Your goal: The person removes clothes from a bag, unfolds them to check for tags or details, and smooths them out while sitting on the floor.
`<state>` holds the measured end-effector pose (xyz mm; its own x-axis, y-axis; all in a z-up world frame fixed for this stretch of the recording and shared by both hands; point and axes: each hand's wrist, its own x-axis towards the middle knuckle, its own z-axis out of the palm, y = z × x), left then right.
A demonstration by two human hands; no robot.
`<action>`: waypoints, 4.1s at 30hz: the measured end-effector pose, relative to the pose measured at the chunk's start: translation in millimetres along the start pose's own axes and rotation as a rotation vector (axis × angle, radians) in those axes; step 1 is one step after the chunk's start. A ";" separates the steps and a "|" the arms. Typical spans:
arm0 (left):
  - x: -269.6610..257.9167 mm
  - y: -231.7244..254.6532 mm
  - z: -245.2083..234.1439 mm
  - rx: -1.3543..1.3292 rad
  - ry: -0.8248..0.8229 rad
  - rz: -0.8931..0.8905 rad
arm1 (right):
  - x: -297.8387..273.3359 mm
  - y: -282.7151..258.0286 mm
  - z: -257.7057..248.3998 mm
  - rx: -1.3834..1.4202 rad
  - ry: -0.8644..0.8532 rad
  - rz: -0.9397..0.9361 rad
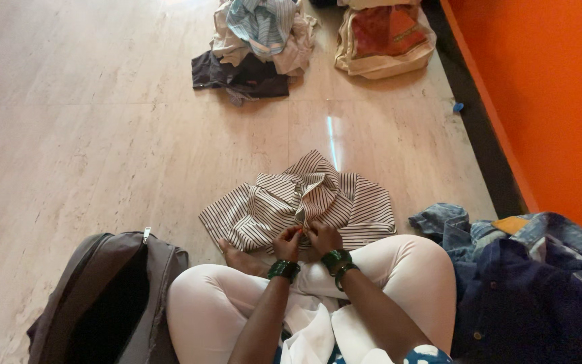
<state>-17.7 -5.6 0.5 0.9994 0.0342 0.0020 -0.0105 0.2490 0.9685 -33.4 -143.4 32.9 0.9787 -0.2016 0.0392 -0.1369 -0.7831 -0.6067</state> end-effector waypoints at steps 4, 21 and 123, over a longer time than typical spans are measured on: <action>-1.4 2.7 3.8 -0.061 0.041 -0.054 | 4.3 7.3 6.1 0.022 -0.006 -0.049; -1.6 3.9 -1.5 0.283 0.154 -0.108 | -1.0 -5.0 -1.1 0.030 -0.015 -0.128; -35.4 171.2 18.2 1.134 0.266 0.691 | 40.3 -22.3 -74.9 -0.122 -0.124 -0.010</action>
<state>-54.3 18.2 170.8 0.7626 0.0436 0.6454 -0.3426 -0.8191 0.4601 -2.3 -178.1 107.5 0.9904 -0.1252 -0.0579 -0.1372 -0.8518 -0.5056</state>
